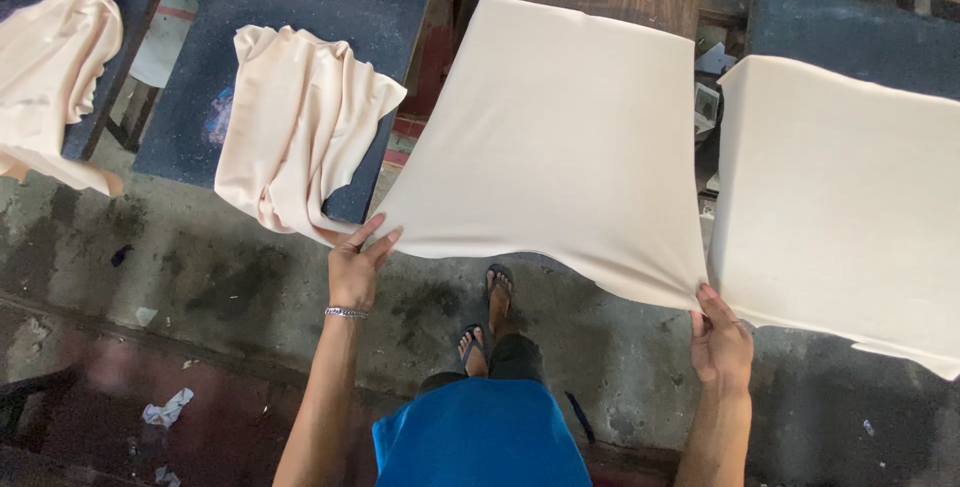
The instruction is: The person is placing and smoothing out fabric pieces onto boards in preparation for screen printing.
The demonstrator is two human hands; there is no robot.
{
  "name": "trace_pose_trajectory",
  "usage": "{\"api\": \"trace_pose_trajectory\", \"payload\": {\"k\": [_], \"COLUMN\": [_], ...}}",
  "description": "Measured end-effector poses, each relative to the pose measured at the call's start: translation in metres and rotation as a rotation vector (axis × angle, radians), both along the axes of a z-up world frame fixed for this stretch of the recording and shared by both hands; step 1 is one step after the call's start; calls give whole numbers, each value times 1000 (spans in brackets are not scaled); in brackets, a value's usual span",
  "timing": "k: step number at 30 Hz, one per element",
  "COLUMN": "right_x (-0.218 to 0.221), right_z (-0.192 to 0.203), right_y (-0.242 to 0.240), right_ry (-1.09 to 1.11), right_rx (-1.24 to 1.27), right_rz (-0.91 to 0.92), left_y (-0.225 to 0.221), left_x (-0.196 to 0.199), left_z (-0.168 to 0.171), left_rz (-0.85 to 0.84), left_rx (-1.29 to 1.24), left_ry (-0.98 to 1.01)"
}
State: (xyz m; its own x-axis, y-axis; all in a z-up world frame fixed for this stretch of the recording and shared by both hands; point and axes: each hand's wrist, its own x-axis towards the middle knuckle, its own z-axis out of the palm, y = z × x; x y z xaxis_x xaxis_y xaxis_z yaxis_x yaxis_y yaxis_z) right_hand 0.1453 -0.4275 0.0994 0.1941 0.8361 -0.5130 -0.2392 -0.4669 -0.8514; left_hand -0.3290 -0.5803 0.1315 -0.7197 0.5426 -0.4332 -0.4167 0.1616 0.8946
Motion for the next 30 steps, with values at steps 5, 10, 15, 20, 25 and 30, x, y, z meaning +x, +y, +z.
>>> {"api": "trace_pose_trajectory", "payload": {"k": [5, 10, 15, 20, 25, 30], "right_x": [8, 8, -47, -128, -118, -109], "right_z": [-12, -49, -4, 69, -46, -129], "right_y": [-13, -9, 7, 78, 213, 347], "right_ry": [-50, -190, -494, -126, 235, 331], "right_rx": [8, 5, -76, -280, -333, -298], "right_rz": [22, 67, 260, 225, 173, 154], "left_y": [-15, -12, 14, 120, 258, 359], "left_x": [8, 8, 0, -10, -48, -82], "left_z": [0, -35, -40, -9, -40, -66], "left_rz": [-26, -69, -248, -289, -257, -179], "left_rx": [-55, -142, -396, -280, -275, -129], "left_ry": [12, 20, 312, 183, -290, -479]}}
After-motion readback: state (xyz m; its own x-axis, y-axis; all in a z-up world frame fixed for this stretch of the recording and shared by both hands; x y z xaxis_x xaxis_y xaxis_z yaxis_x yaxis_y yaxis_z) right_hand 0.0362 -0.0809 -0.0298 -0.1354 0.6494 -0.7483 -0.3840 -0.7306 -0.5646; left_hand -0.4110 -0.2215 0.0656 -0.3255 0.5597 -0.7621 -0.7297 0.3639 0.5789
